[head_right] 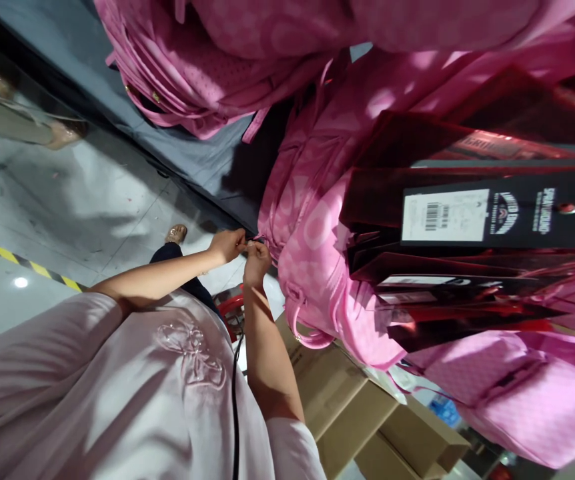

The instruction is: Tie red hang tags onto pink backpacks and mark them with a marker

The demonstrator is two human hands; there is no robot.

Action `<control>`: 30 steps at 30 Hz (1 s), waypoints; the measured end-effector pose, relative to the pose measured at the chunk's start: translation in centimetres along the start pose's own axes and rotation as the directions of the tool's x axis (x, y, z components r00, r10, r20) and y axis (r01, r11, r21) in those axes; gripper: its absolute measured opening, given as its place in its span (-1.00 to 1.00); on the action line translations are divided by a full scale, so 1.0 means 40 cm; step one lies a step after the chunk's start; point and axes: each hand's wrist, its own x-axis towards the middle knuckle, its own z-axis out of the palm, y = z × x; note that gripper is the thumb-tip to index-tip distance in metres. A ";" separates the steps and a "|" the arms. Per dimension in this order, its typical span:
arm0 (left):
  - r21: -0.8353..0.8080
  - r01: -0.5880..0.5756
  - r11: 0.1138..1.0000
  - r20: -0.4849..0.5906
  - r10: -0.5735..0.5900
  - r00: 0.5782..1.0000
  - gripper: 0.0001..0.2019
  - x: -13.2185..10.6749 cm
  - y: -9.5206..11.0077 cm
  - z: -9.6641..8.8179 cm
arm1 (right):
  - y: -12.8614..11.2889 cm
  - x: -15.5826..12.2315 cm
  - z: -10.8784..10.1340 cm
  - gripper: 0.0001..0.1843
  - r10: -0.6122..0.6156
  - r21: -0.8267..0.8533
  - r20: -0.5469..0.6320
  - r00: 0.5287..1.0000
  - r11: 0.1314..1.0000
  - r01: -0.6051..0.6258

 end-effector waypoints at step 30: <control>-0.019 -0.068 0.998 -0.067 0.067 0.996 -0.76 -0.050 0.025 0.051 | -0.014 0.001 -0.038 -0.87 0.282 -0.037 0.105 0.954 0.959 -0.279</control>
